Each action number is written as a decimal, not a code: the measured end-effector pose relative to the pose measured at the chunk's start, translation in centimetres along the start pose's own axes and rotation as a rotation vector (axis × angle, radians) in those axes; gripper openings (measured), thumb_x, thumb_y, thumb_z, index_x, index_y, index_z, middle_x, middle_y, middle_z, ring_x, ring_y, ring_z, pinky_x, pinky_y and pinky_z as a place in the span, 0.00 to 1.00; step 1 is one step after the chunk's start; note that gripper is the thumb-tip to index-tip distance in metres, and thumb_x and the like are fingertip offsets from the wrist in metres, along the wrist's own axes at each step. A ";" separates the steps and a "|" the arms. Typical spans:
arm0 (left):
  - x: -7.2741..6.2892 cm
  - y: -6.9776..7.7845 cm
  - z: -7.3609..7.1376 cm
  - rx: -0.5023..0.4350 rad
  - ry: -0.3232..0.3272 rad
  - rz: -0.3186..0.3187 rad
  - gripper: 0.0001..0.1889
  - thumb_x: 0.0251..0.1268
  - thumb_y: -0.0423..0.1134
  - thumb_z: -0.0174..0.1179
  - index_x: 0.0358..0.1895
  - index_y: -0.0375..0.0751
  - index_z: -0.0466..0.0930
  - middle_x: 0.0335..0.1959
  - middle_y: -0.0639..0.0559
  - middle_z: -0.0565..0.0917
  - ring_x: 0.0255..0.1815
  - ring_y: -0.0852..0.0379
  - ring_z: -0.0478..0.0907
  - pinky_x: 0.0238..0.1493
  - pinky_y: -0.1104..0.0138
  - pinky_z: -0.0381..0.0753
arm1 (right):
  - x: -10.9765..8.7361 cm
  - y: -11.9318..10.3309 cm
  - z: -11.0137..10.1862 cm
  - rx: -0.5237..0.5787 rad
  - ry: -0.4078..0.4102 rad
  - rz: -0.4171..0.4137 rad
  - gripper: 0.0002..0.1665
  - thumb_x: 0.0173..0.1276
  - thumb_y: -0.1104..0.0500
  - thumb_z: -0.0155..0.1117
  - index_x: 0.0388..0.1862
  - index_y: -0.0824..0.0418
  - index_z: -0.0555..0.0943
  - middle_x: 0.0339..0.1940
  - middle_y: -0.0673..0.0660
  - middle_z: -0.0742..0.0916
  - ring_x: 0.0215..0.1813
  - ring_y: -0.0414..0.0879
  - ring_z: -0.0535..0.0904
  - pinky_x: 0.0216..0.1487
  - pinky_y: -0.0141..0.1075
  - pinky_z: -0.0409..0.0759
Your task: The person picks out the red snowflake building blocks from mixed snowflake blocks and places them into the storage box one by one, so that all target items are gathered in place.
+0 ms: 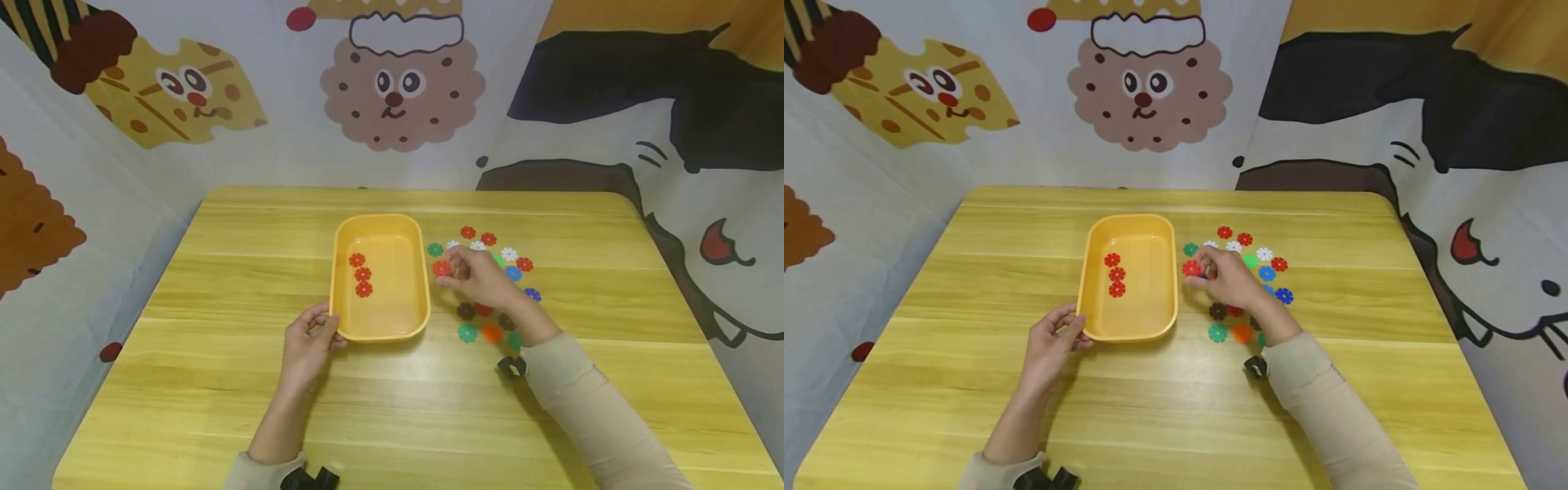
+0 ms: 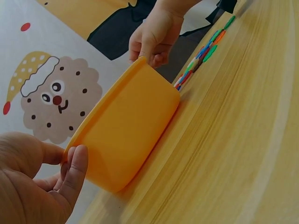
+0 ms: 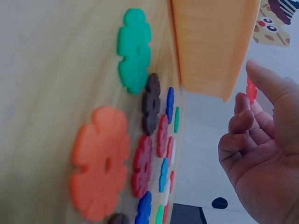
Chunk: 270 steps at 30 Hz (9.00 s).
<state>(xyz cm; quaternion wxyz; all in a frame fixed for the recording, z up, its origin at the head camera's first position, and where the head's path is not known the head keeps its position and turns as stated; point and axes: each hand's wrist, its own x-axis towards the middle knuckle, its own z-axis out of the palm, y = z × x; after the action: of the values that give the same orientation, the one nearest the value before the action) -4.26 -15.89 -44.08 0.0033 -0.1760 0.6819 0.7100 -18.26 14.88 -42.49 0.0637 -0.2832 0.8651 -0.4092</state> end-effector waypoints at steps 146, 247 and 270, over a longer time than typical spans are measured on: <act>0.2 0.2 0.4 -0.009 0.043 0.001 0.16 0.74 0.27 0.58 0.61 0.26 0.74 0.42 0.37 0.76 0.27 0.57 0.83 0.36 0.65 0.93 | 6.0 -7.2 8.3 -0.035 -0.125 -0.163 0.16 0.72 0.58 0.68 0.53 0.66 0.82 0.36 0.50 0.85 0.34 0.40 0.80 0.36 0.28 0.85; -0.3 0.7 0.2 0.020 0.023 -0.017 0.17 0.75 0.29 0.57 0.62 0.26 0.73 0.44 0.35 0.76 0.29 0.54 0.83 0.38 0.65 0.93 | -1.8 3.3 -1.5 -0.130 -0.200 0.191 0.21 0.64 0.64 0.74 0.54 0.62 0.78 0.38 0.55 0.84 0.41 0.49 0.80 0.41 0.39 0.87; -0.1 0.6 0.3 0.001 0.040 -0.030 0.17 0.74 0.28 0.58 0.61 0.26 0.73 0.41 0.40 0.76 0.29 0.55 0.82 0.37 0.64 0.93 | -0.9 1.9 -1.2 -0.059 -0.034 0.086 0.20 0.66 0.58 0.74 0.53 0.62 0.79 0.35 0.54 0.83 0.33 0.47 0.75 0.30 0.34 0.80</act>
<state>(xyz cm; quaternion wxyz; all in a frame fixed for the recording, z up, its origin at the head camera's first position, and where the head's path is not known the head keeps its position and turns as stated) -4.38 -15.64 -43.53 0.0003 -0.2003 0.6793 0.7060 -18.79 17.16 -43.25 0.0876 -0.2544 0.8869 -0.3755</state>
